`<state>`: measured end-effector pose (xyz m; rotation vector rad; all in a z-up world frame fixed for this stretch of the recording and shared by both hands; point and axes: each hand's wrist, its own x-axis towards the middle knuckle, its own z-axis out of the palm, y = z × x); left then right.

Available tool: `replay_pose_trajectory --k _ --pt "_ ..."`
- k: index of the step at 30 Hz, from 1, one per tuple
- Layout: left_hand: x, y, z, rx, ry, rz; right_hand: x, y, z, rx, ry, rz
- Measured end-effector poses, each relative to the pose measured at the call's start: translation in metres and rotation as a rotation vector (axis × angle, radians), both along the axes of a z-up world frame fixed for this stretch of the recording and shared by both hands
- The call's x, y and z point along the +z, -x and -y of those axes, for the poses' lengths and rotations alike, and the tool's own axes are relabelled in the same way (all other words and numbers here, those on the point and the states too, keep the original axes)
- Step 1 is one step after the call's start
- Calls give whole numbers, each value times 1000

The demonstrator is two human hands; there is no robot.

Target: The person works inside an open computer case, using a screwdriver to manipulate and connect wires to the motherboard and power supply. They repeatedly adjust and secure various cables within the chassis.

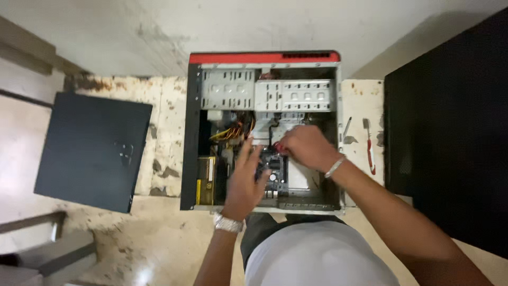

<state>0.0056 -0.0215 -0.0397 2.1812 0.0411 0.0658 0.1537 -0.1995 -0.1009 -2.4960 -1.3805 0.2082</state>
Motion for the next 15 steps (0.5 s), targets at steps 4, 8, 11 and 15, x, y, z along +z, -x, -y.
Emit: replay_pose_trajectory --k 4,8,11,15 --pt "-75 -43 24 -162 131 10 6 -5 1 150 -49 226" --pt "-104 -59 26 -28 97 81 55 16 22 101 -313 530" --pt "-116 -52 36 66 21 50 32 38 40 -135 -462 209" --pt "-124 -50 44 155 0 -66 -1 23 48 -390 -233 -436"
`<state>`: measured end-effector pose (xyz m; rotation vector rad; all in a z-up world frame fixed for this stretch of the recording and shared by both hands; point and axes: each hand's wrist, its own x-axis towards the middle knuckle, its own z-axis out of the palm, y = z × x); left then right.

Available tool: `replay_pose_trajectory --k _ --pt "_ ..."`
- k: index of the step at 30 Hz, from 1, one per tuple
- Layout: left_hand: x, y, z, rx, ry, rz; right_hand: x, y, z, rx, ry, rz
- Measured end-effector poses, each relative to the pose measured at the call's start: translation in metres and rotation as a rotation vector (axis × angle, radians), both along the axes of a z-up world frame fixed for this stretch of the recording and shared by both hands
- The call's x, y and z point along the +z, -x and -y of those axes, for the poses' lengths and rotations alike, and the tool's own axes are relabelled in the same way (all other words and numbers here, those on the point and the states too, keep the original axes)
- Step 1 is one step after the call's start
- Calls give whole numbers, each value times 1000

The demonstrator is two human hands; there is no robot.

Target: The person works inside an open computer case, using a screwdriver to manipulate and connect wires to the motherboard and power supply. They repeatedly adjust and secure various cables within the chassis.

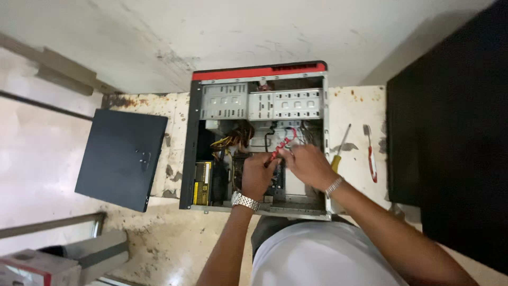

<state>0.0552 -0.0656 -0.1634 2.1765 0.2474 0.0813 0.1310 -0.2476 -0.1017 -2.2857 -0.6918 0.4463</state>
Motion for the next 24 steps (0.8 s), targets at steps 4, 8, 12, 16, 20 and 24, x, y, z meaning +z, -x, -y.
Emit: replay_pose_trajectory --k 4,8,12,16,20,24 --pt "4 -5 19 -63 -328 -68 -18 -17 -9 -91 -190 -109" --pt "12 -12 29 -130 -228 -91 -52 -26 -33 -373 -238 -263" --pt "64 -4 35 -132 -156 -153 -133 -48 -54 -686 -378 -351" --pt "79 16 16 -134 -168 -183 -123 -58 -70 -787 -411 -429" --pt "82 41 -13 -70 -103 -66 -161 -82 -94 -885 -589 -380" --pt "90 71 -55 4 -51 68 -150 -84 -103 -814 -597 -217"
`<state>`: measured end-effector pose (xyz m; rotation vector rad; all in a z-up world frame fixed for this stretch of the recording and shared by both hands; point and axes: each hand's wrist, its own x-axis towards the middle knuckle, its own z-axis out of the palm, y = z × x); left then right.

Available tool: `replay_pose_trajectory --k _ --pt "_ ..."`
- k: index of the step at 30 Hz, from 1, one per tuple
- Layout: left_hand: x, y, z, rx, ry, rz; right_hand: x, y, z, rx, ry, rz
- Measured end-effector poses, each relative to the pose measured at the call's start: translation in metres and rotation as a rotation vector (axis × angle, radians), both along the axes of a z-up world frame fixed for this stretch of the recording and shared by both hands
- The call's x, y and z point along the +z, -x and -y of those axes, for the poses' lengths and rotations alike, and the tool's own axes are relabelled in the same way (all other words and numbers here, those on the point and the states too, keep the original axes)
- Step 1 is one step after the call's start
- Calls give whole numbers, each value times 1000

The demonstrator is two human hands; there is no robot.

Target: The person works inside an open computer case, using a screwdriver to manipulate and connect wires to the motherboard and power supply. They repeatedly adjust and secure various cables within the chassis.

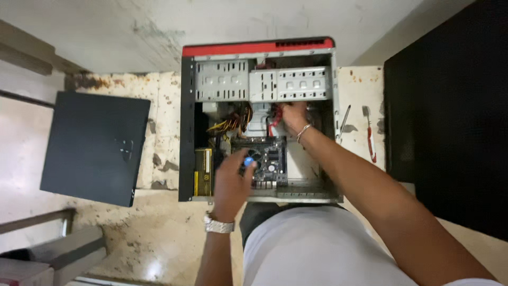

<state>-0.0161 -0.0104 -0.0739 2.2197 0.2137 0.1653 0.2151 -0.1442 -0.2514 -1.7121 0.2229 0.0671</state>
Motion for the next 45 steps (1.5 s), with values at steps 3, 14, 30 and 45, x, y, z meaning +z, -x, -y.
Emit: replay_pose_trajectory --k 3,14,30,45 --pt "11 22 -36 96 -124 80 -27 -25 9 115 356 -206" --pt "-6 48 -140 139 -76 367 87 66 29 300 499 -10" --pt "2 16 -157 -812 -772 1 163 236 101 788 835 516" --pt "15 22 -130 -829 -995 -162 145 248 97 521 874 785"
